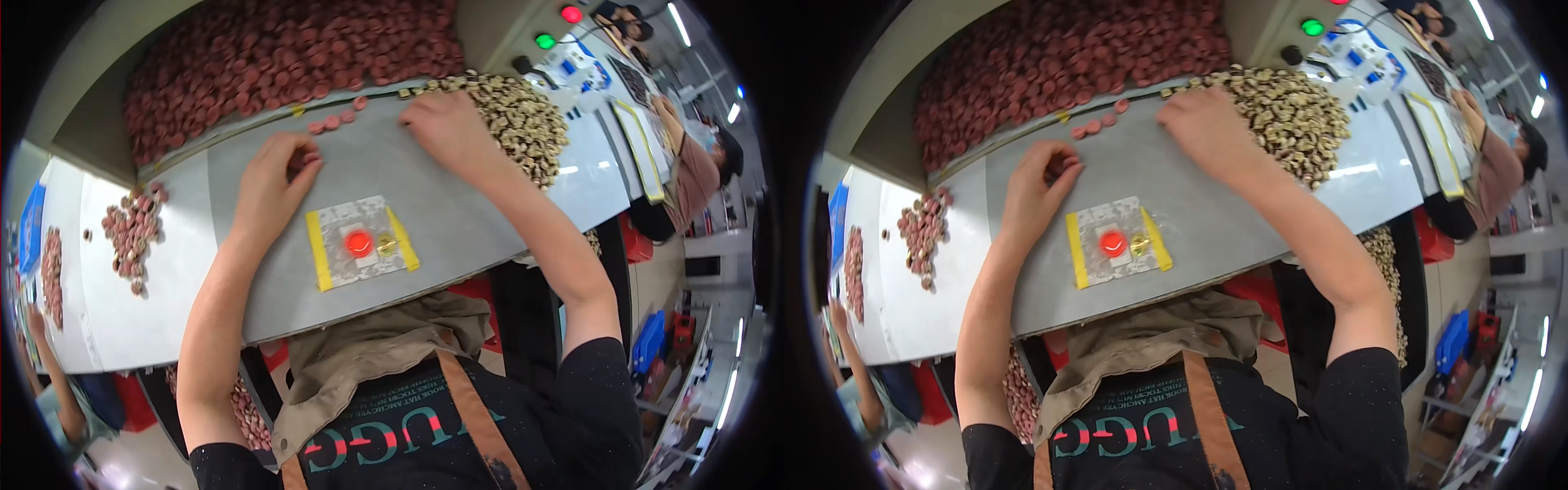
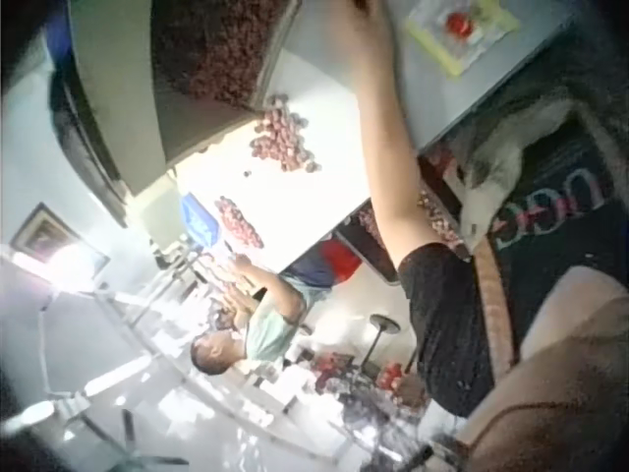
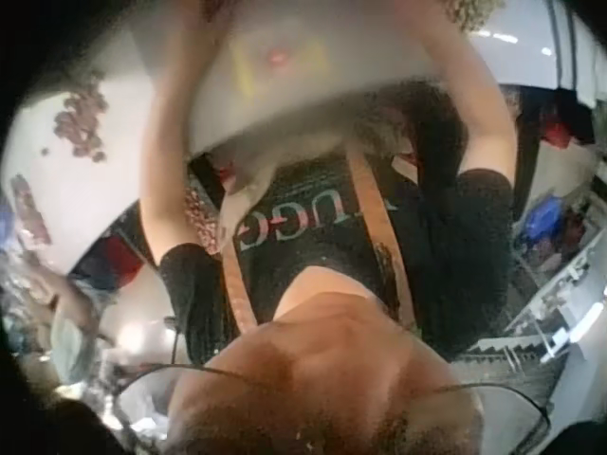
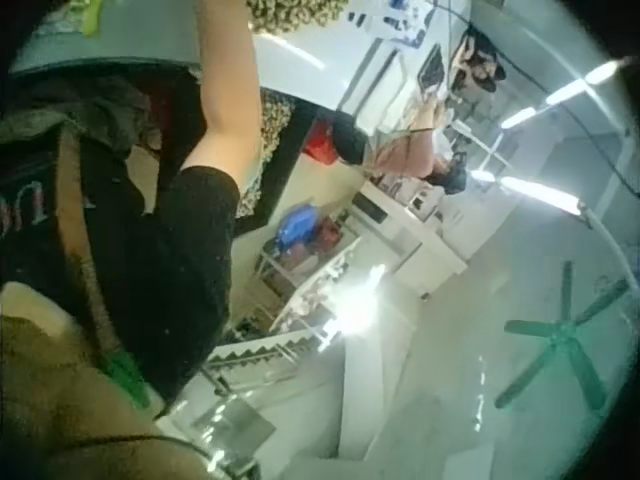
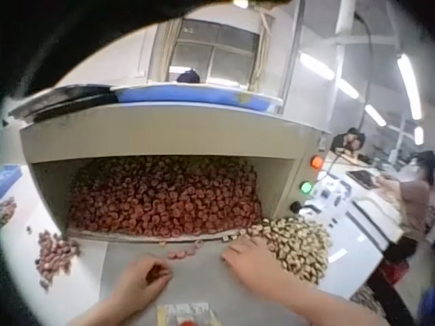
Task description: The person assembles small toy parts by pressing pieces together with adhesive, receives a tray of components, empties it onto the worktable, and passes the tray back.
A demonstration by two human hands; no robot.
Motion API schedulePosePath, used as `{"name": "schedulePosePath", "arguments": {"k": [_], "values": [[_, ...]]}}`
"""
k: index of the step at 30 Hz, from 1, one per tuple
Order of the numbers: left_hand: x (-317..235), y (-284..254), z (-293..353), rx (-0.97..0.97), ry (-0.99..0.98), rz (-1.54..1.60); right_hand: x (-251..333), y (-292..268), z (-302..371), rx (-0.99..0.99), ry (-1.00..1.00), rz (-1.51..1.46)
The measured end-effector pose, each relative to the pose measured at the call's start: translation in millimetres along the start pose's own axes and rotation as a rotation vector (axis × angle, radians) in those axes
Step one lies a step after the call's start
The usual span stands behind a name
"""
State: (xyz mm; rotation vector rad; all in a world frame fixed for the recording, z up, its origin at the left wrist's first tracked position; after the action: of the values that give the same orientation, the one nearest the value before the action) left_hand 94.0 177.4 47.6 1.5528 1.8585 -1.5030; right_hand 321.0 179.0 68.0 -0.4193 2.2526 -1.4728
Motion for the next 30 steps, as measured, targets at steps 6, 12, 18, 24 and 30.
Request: {"name": "schedulePosePath", "arguments": {"k": [6, 12, 18, 24, 30], "values": [[-1.1, -24.8, 26.8, -0.091, -0.303, 0.427, 25.5, -42.6, 34.7, 0.041, 0.149, -0.55], [-9.9, -21.7, 95.9, -0.28, -0.559, 1.118, 53.5, -16.6, 49.6, 0.19, 0.116, -0.568], [-15.0, -1.0, 134.9, -0.242, -0.554, 1.502, 77.6, -22.8, 50.4, 0.107, 0.204, -0.662], [-17.0, 6.1, 141.2, -0.244, -0.634, 1.549, 83.5, -28.2, 45.0, 0.193, 0.306, -0.62], [-10.3, 5.7, 151.5, -0.194, -0.573, 1.642, 97.7, -27.1, 36.6, 0.212, 0.236, -0.458]]}}
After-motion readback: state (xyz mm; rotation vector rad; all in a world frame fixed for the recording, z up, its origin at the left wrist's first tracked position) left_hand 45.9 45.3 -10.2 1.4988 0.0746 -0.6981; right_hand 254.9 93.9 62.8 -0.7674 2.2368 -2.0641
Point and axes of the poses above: each hand's wrist, its own z-axis away from the middle knuckle, its own y-axis out of the palm, x = y × z, the point moved 6 cm from there along -z, towards the middle knuckle, and after that the axes turned 2 degrees about y, right-handed, at the moved point
